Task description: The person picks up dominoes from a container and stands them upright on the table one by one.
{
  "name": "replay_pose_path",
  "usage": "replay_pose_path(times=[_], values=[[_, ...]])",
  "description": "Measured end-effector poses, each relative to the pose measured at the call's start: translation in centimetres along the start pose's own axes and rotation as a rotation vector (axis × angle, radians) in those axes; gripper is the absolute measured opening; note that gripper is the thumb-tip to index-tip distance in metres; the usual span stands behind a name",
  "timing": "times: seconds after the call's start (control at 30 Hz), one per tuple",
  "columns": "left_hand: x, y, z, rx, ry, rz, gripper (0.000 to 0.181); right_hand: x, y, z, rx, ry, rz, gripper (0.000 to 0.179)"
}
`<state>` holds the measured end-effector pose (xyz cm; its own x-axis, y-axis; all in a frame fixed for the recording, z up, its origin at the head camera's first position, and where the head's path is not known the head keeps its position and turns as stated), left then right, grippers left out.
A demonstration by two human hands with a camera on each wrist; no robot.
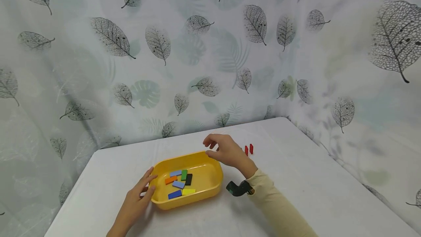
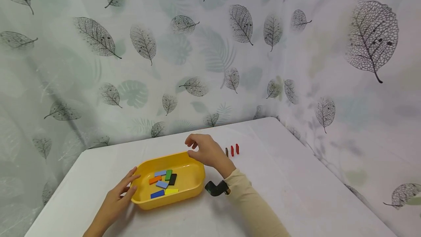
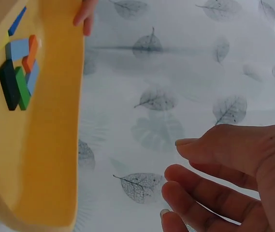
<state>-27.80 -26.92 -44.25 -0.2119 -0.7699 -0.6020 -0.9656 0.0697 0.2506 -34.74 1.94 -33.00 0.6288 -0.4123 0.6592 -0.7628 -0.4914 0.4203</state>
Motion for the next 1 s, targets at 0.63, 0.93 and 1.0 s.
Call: replay_pose_path(times=[0.63, 0.93, 1.0], values=[[0.1, -0.1, 0.2, 0.003, 0.007, 0.001, 0.04, 0.3, -0.3, 9.0, 0.258, -0.027, -0.004, 0.021], [0.2, 0.1, 0.2, -0.013, 0.011, 0.005, 0.04, -0.4, -0.2, 12.0, 0.341, -0.066, 0.03, 0.02], [0.2, 0.1, 0.3, -0.009, 0.014, 0.002, 0.04, -0.8, -0.3, 12.6, 0.356, -0.071, 0.058, 0.021]])
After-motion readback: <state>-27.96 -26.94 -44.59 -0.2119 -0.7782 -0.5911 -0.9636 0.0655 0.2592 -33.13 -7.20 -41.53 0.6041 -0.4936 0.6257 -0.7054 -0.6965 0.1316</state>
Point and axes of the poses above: each hand's wrist, its own y-axis towards the middle knuckle, its own z-axis out of the palm, x = y × z, the point moved 9 cm from there along y, towards the middle knuckle, and after that the axes turned 7 degrees about y, right-handed, at the moved point
